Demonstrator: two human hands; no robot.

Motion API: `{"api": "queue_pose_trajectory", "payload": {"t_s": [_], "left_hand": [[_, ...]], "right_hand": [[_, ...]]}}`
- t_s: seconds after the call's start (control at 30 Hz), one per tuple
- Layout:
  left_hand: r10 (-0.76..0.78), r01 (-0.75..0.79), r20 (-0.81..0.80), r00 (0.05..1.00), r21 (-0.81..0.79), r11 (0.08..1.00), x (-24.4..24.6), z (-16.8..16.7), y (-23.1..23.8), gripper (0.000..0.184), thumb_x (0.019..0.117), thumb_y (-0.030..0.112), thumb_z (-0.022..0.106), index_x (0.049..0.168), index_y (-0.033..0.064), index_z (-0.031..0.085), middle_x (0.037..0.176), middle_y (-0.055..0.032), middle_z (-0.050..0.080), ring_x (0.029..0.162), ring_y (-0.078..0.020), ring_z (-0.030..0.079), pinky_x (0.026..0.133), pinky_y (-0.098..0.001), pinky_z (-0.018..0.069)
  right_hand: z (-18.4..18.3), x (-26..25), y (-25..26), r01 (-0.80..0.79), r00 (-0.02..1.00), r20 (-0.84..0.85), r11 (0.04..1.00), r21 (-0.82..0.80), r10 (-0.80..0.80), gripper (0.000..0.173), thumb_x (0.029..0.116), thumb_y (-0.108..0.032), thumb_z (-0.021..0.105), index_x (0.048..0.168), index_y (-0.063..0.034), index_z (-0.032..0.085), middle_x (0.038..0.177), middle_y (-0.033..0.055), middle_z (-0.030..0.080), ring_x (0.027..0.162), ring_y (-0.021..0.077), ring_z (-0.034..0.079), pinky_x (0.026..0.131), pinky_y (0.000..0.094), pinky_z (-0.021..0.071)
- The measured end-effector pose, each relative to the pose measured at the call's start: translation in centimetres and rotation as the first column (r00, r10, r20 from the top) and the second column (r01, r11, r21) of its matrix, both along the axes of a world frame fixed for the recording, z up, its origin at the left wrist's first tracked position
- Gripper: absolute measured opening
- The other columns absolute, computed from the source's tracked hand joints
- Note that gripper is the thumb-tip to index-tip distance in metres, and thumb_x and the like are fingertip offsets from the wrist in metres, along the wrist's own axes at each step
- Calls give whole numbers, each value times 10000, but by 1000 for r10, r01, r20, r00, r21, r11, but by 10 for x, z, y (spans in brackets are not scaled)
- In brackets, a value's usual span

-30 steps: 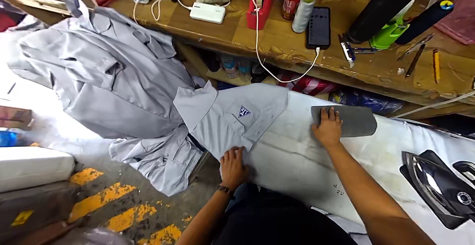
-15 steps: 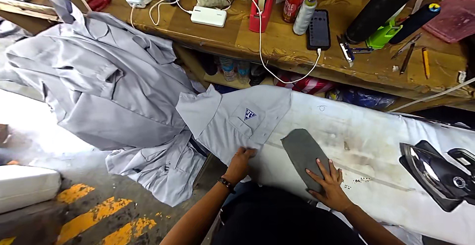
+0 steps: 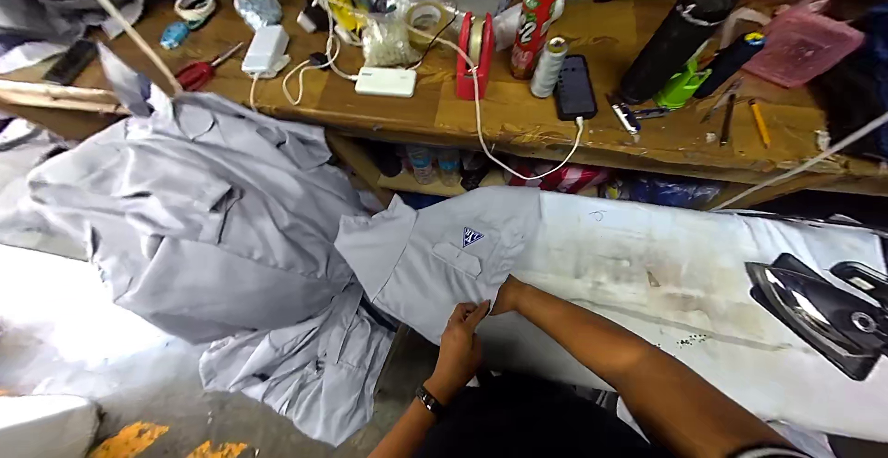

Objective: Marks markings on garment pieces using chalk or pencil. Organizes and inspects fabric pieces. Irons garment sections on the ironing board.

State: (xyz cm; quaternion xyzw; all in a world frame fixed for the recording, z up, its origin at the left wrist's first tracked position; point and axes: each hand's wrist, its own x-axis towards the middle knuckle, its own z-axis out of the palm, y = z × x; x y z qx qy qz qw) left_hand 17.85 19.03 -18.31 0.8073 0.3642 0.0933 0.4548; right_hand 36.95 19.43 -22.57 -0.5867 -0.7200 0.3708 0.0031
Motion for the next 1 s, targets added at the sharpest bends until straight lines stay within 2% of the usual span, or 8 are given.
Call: {"api": "queue_pose_trajectory", "payload": {"t_s": [0.13, 0.23, 0.37, 0.57, 0.63, 0.73, 0.87, 1.0], "left_hand": [[-208, 210, 31, 978, -123, 970, -22, -18, 10, 344, 991, 96, 597, 1318, 21, 676, 1320, -207, 648, 1207, -302, 648, 1049, -446, 525], [-20, 18, 40, 999, 37, 999, -54, -32, 39, 339, 1014, 202, 551, 1245, 14, 714, 1317, -161, 678, 1277, -322, 607, 1110, -523, 455], [366, -329, -64, 928, 315, 890, -80, -49, 104, 551, 1042, 354, 461, 1425, -31, 555, 1505, -273, 495, 1429, -490, 412, 1164, -674, 296], [406, -230, -244, 881, 529, 817, -83, -109, 161, 719, 1052, 556, 226, 1602, 112, 355, 1675, -222, 244, 1536, -518, 166, 1183, -712, 178], [405, -220, -246, 881, 543, 810, -85, -113, 163, 734, 1048, 576, 195, 1603, 124, 358, 1677, -203, 253, 1540, -504, 174, 1174, -713, 188], [457, -269, -285, 842, 513, 815, -79, -101, 158, 732, 1043, 563, 274, 1609, 103, 334, 1689, -206, 214, 1554, -494, 125, 1157, -774, 84], [463, -298, -152, 873, 587, 753, -34, -66, 137, 766, 1036, 500, 353, 1559, -59, 344, 1648, -309, 229, 1531, -550, 132, 1151, -797, 30], [264, -115, -176, 948, 585, 803, 21, -75, 113, 775, 1046, 534, 302, 1571, -35, 342, 1655, -262, 265, 1544, -483, 190, 1191, -736, 97]], "right_hand": [[-4, 13, 2, 249, 968, -32, 964, 91, -247, 581, 934, -364, 707, 1339, 45, 626, 1402, 293, 583, 1370, 458, 495, 1147, 652, 323], [-46, 33, -26, 596, 794, -364, 741, 309, -486, 400, 982, -238, 564, 1245, 31, 698, 1397, 252, 610, 1414, 408, 473, 1223, 561, 295], [-20, 18, -44, 893, 369, -402, 440, -97, -838, 479, 1093, -338, 410, 1067, 22, 725, 1011, 158, 717, 962, 252, 676, 908, 458, 525], [-25, 28, -15, 847, 319, -188, 368, -383, -929, 386, 1089, -303, 505, 974, 27, 667, 800, 136, 620, 690, 223, 590, 690, 427, 501], [-23, 39, -17, 861, 364, -100, 375, -343, -926, 380, 1086, -327, 516, 958, 0, 660, 818, 126, 619, 709, 221, 586, 677, 418, 482], [10, 27, -12, 865, 502, 35, 502, -20, -864, 385, 1026, -317, 563, 1260, -20, 632, 1269, 224, 634, 1158, 378, 639, 935, 568, 518], [-14, -30, 6, 459, 864, -85, 707, 539, -496, 571, 1003, -306, 554, 1512, -54, 499, 1584, 138, 473, 1491, 333, 410, 1178, 623, 330], [-58, -23, 1, 210, 978, -78, 874, 439, -196, 712, 1036, -436, 541, 1638, -140, 299, 1723, 78, 211, 1600, 259, 151, 1255, 641, 99]]}}
